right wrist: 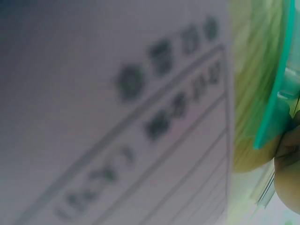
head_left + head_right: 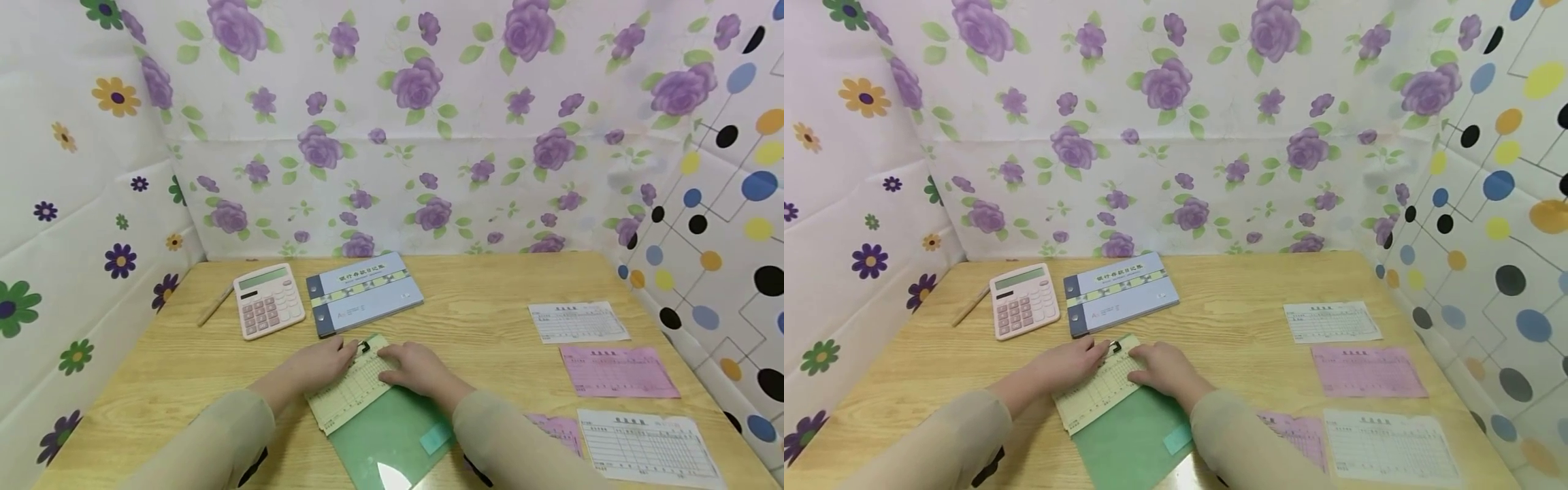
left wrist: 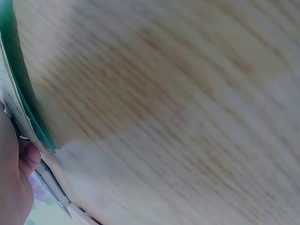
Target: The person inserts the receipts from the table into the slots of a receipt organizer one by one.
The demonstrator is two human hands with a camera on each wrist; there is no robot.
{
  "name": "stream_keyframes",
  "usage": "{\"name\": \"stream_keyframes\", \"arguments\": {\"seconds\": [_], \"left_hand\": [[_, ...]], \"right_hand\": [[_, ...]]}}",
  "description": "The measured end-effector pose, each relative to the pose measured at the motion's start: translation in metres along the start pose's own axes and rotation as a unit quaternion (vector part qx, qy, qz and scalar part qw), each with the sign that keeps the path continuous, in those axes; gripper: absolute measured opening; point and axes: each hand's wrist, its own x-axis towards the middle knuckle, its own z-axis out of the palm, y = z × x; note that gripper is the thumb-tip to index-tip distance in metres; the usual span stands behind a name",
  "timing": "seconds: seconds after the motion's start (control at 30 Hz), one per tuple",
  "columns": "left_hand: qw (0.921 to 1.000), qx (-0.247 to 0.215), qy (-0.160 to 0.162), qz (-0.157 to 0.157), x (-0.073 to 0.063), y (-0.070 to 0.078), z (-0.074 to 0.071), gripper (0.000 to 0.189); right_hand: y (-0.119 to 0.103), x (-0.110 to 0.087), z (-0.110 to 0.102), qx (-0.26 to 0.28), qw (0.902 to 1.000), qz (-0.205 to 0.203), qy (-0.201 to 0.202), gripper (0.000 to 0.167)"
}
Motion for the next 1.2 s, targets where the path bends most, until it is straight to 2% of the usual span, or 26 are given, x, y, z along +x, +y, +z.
{"name": "stream_keyframes", "arguments": {"seconds": [0.07,0.2,0.4,0.63,0.87,1.03,1.2], "left_hand": [[0.9994,0.025,0.008,0.02,-0.001,-0.001,0.0,0.045],[0.9981,0.04,0.023,0.042,-0.002,-0.002,0.001,0.044],[0.998,0.034,0.025,0.047,-0.003,-0.004,0.002,0.044],[0.9896,0.071,0.087,0.09,-0.002,-0.006,0.014,0.04],[0.9817,0.084,0.136,0.104,-0.001,-0.009,0.019,0.037],[0.9822,0.077,0.134,0.106,-0.001,-0.011,0.018,0.04],[0.9818,0.071,0.136,0.111,-0.001,-0.012,0.02,0.043]], "right_hand": [[-0.002,0.001,0.0,-0.002,1.0,0.004,0.002,0.045],[-0.005,0.002,0.001,-0.004,0.9999,0.008,0.005,0.044],[-0.007,0.005,0.003,-0.009,0.9998,0.019,0.003,0.044],[-0.004,0.003,0.004,0.0,0.9997,0.025,-0.001,0.046],[0.013,-0.012,-0.019,0.087,0.9956,0.018,-0.03,0.049],[0.035,-0.03,-0.037,0.079,0.9961,0.022,-0.035,0.048],[0.059,-0.05,-0.045,0.058,0.9972,0.027,-0.038,0.044]]}}
